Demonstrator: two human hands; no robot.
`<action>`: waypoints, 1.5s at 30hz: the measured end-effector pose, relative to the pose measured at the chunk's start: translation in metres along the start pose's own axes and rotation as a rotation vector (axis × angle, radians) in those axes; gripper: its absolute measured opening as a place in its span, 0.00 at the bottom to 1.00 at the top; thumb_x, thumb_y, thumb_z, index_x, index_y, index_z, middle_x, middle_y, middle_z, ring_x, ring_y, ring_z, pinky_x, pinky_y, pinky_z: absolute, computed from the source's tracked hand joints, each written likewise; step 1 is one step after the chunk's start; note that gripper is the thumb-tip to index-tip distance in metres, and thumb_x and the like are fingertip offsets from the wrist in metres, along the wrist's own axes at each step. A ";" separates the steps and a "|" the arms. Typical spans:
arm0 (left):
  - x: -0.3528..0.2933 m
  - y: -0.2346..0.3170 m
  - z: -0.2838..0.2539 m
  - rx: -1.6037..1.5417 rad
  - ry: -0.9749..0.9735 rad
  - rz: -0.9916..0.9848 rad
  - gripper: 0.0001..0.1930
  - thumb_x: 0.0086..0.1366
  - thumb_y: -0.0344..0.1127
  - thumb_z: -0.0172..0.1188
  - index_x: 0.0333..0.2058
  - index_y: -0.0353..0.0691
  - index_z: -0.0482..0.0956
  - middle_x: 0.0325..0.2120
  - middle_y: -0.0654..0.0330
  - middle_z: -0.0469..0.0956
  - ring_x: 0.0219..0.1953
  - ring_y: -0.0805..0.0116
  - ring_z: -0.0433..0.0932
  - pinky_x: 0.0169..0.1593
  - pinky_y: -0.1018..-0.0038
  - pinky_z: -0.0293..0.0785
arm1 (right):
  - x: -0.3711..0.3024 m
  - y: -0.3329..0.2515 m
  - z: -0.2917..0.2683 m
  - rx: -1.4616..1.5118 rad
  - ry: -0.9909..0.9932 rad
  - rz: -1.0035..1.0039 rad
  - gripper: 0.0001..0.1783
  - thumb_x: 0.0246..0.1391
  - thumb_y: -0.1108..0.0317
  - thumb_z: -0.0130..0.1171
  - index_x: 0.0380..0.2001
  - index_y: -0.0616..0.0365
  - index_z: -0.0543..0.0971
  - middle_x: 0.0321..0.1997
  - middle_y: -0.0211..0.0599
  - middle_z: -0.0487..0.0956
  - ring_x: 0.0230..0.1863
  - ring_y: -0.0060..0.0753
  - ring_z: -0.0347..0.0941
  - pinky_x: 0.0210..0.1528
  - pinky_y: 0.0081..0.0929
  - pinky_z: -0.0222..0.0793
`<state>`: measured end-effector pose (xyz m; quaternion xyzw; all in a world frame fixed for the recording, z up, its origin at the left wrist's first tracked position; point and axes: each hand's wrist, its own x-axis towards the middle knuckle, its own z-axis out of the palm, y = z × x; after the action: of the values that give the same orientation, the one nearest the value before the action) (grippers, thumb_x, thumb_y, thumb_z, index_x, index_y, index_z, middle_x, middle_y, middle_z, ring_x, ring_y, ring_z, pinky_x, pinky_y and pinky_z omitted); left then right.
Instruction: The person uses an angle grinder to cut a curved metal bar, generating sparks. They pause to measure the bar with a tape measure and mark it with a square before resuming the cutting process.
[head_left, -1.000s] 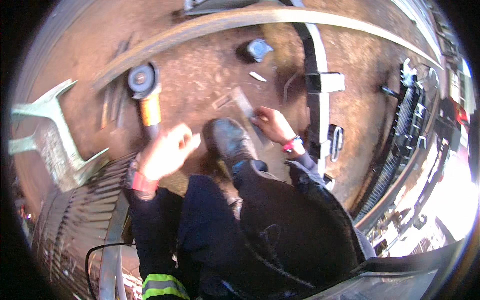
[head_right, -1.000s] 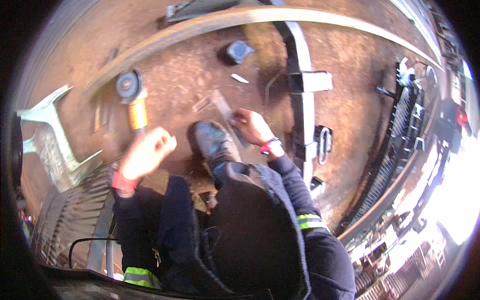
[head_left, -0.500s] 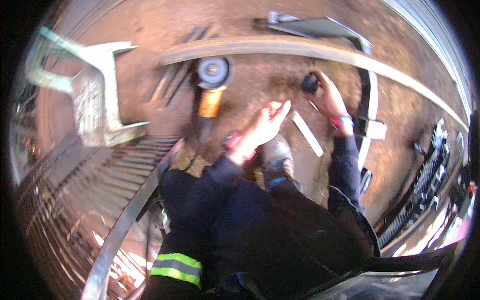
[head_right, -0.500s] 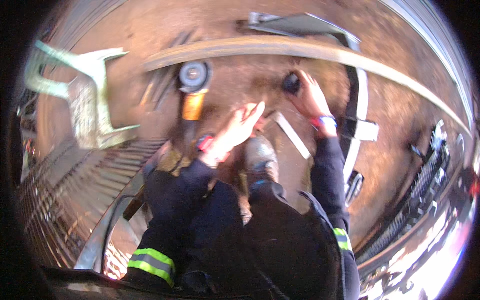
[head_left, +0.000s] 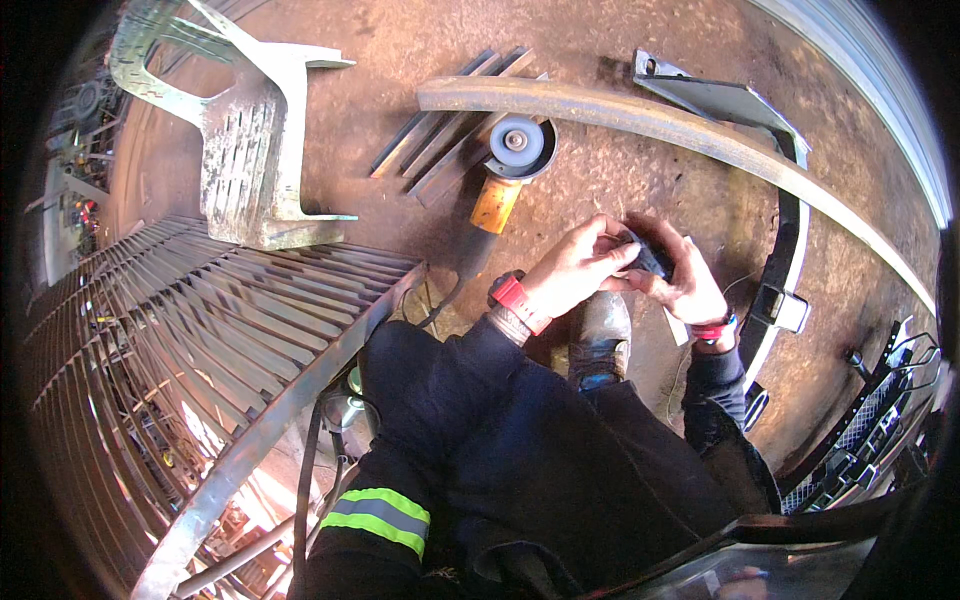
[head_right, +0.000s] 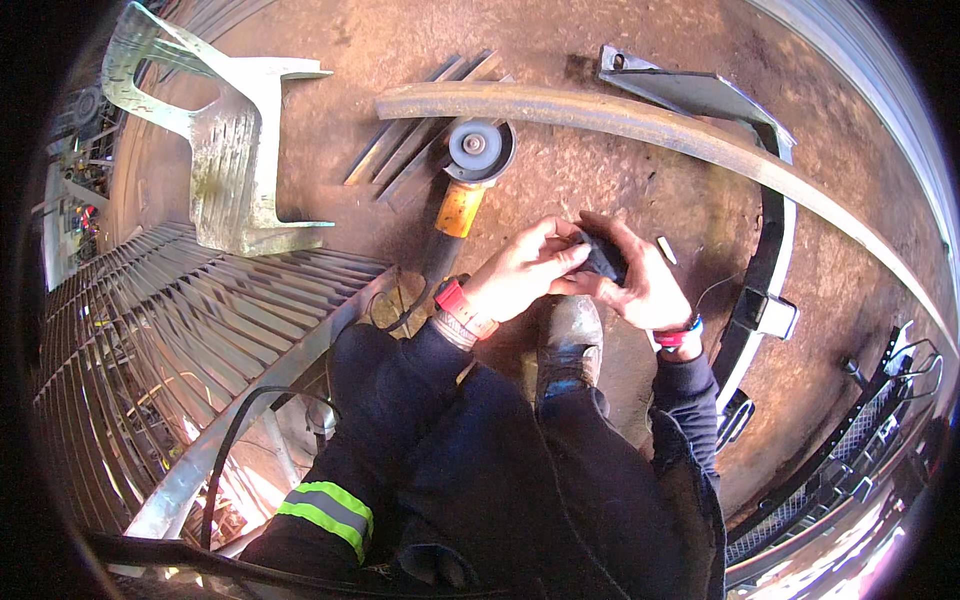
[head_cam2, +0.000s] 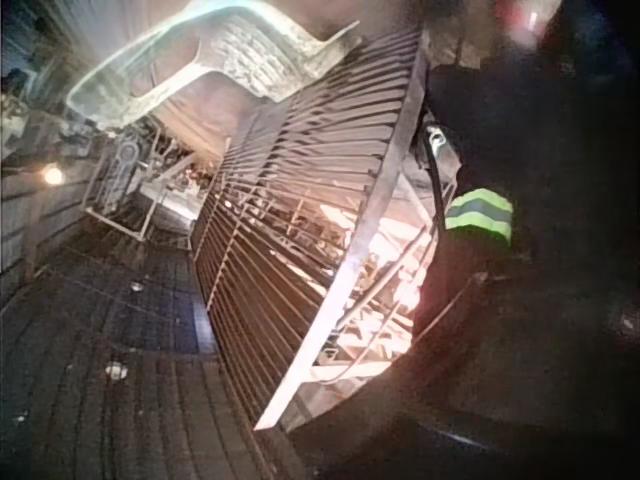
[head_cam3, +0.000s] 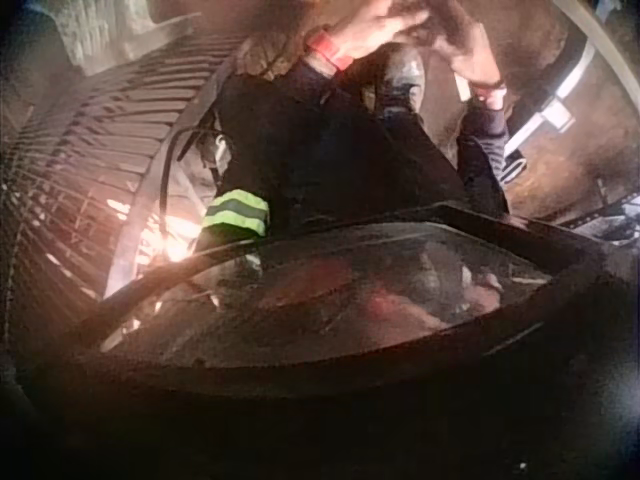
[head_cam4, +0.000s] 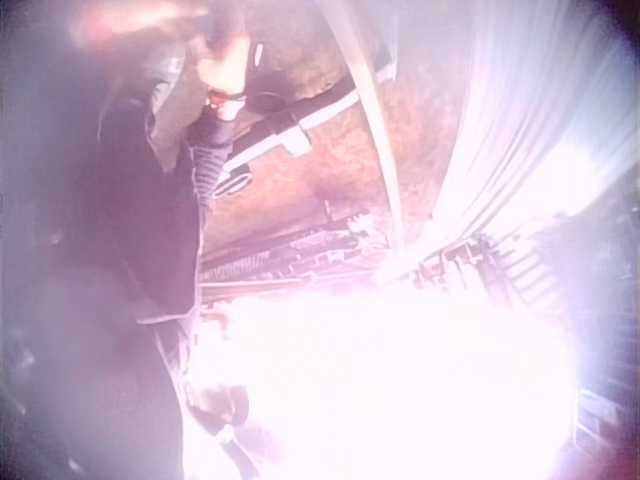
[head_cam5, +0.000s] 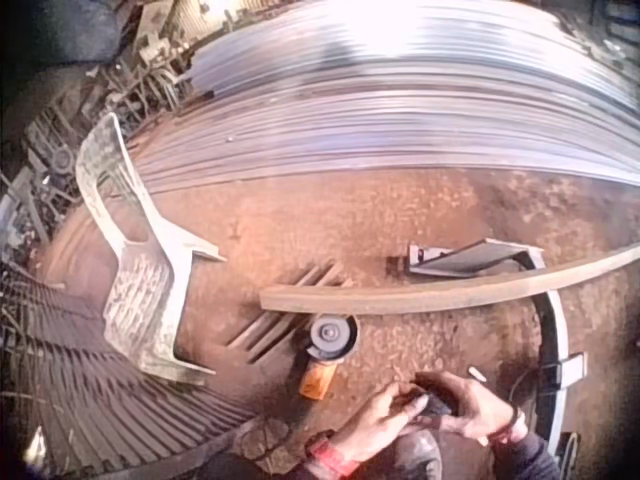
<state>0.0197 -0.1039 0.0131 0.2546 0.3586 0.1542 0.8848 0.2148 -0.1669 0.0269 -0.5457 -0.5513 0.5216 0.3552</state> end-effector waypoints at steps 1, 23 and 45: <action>0.001 -0.001 -0.003 0.030 -0.046 0.067 0.09 0.70 0.29 0.58 0.46 0.35 0.72 0.39 0.62 0.75 0.37 0.69 0.80 0.45 0.72 0.80 | 0.002 0.001 -0.003 -0.045 0.016 -0.029 0.36 0.53 0.58 0.67 0.60 0.66 0.70 0.51 0.54 0.80 0.52 0.46 0.79 0.56 0.36 0.72; 0.032 0.145 -0.180 0.490 1.033 0.878 0.14 0.67 0.41 0.66 0.40 0.34 0.83 0.33 0.64 0.83 0.32 0.81 0.75 0.36 0.81 0.70 | 0.035 -0.005 -0.099 -0.959 0.675 0.081 0.11 0.59 0.60 0.61 0.38 0.54 0.83 0.36 0.41 0.79 0.42 0.46 0.75 0.46 0.38 0.71; 0.138 -0.034 0.067 1.819 0.122 1.102 0.39 0.62 0.40 0.60 0.68 0.32 0.57 0.72 0.45 0.49 0.75 0.48 0.46 0.71 0.39 0.43 | 0.000 0.075 -0.159 -0.982 1.069 0.270 0.34 0.52 0.43 0.66 0.50 0.58 0.71 0.45 0.53 0.79 0.46 0.57 0.78 0.45 0.48 0.75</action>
<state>0.1668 -0.0915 -0.0415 0.9389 0.2178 0.2199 0.1504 0.3853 -0.1474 -0.0133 -0.8847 -0.4009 -0.0829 0.2231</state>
